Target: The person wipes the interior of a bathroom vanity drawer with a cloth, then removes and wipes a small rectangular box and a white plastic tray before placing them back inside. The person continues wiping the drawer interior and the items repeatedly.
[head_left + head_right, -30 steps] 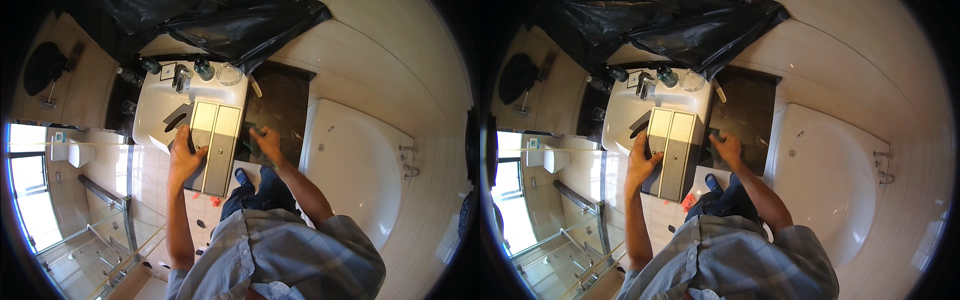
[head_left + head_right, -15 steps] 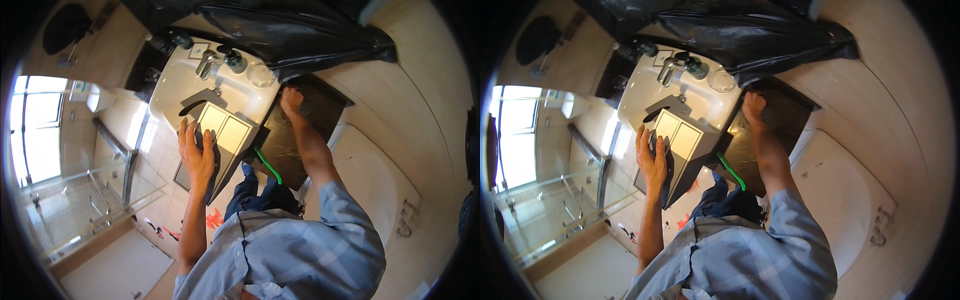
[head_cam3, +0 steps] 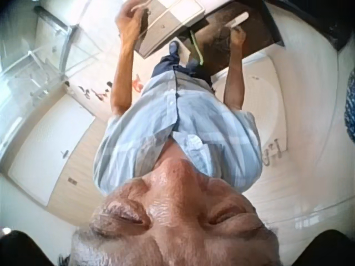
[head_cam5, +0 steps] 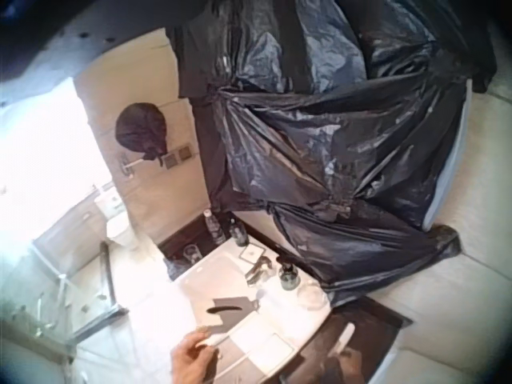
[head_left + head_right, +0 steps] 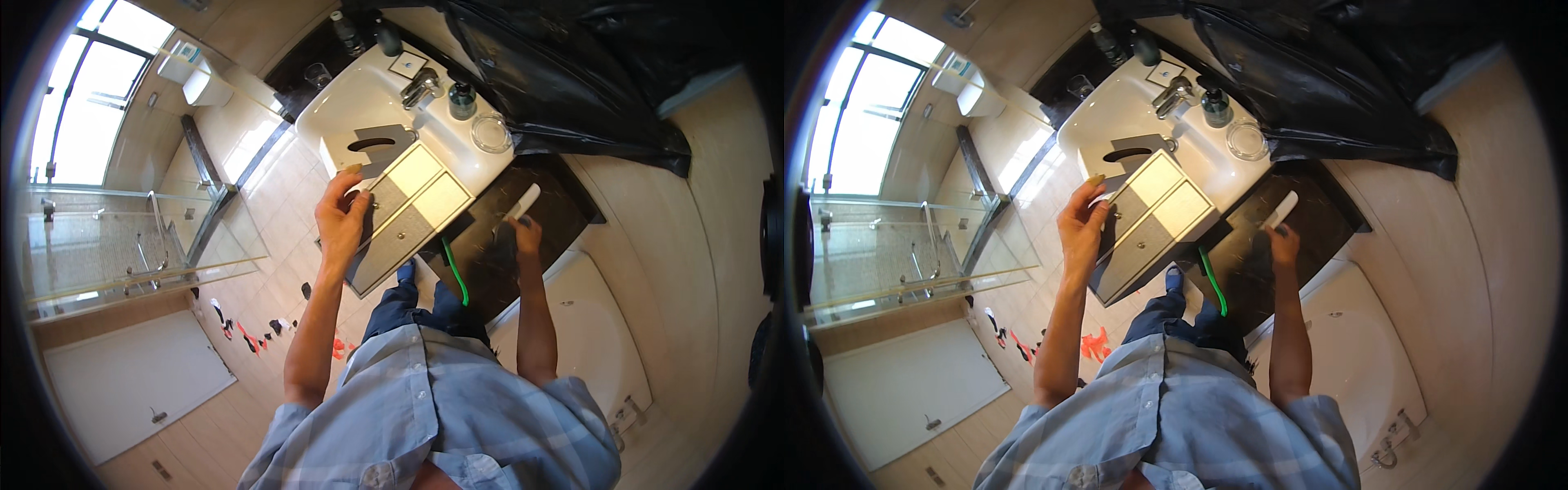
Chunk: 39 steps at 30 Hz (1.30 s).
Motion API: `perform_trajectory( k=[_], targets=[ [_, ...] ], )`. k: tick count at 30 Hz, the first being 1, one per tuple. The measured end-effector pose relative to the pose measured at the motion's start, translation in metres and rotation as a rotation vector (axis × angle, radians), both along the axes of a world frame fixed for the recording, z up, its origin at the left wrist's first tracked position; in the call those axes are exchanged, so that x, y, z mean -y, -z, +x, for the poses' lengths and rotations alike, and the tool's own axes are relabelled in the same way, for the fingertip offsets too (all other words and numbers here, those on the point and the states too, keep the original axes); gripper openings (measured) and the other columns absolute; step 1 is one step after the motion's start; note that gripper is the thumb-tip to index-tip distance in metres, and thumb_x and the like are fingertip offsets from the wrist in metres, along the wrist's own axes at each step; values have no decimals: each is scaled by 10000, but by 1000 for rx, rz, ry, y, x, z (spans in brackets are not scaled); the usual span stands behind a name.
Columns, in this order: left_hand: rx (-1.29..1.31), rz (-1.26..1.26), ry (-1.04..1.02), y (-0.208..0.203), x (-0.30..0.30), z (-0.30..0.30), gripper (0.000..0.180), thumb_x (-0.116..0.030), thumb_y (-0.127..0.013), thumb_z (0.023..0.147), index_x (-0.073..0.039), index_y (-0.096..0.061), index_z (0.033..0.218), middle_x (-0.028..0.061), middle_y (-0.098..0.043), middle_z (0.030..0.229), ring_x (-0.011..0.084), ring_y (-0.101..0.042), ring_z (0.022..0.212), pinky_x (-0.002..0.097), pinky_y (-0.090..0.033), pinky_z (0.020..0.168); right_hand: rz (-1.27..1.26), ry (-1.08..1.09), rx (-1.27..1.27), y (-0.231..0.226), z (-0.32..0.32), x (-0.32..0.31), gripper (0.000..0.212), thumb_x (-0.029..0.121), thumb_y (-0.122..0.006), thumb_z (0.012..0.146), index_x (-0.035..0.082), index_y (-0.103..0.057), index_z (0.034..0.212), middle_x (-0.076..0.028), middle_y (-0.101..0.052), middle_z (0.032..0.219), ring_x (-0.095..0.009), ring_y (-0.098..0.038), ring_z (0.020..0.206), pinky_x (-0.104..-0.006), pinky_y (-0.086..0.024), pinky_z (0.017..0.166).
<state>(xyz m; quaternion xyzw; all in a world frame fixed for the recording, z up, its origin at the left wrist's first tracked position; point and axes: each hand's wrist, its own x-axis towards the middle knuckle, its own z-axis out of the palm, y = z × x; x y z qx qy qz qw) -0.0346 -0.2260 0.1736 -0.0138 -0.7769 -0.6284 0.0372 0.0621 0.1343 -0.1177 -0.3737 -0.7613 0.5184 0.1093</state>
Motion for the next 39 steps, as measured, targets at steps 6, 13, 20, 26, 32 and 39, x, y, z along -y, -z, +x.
perform_trajectory(
  k=[6,13,20,26,32,39],
  targets=[
    [-431,-723,162,-28,26,24,308,14,-746,746,9,-690,1049,157,-572,1325,297,-653,1027,346,-534,865,-339,22,-178,-182,19,66,121,75,-729,849,-30,-687,892,-15,-660,803,-82,-563,743,-250,-458,690],
    [-408,-447,323,-19,11,8,254,108,-677,757,17,-646,993,153,-568,1227,280,-670,876,360,-544,757,-89,-123,-475,-294,-6,111,140,102,-710,883,-27,-656,882,31,-598,777,-53,-498,720,-222,-418,656],
    [-560,-451,452,-18,15,2,327,148,-607,662,8,-643,956,173,-547,1201,295,-634,845,383,-534,769,-57,-239,-475,-306,-1,150,128,84,-712,874,-27,-649,877,8,-609,758,-61,-513,715,-233,-435,657],
    [-583,-383,504,-19,20,-9,281,157,-631,679,21,-607,923,166,-537,1184,298,-634,854,366,-528,733,-160,-305,-326,-288,-11,150,131,91,-700,857,-33,-659,852,-3,-613,712,-66,-500,662,-253,-413,608],
    [-497,-583,641,-35,22,-14,339,123,-618,689,-12,-616,999,175,-544,1123,341,-639,901,415,-542,783,-171,-342,-292,-280,-21,151,158,118,-695,832,-37,-666,845,-16,-599,665,-75,-503,644,-277,-421,594],
    [-541,-937,823,-52,12,-22,248,46,-594,734,-9,-604,976,197,-545,1045,361,-621,941,428,-539,794,-151,-316,-316,-279,-23,155,185,147,-698,822,-31,-653,837,-31,-585,647,-85,-494,629,-292,-420,587]
  ],
)
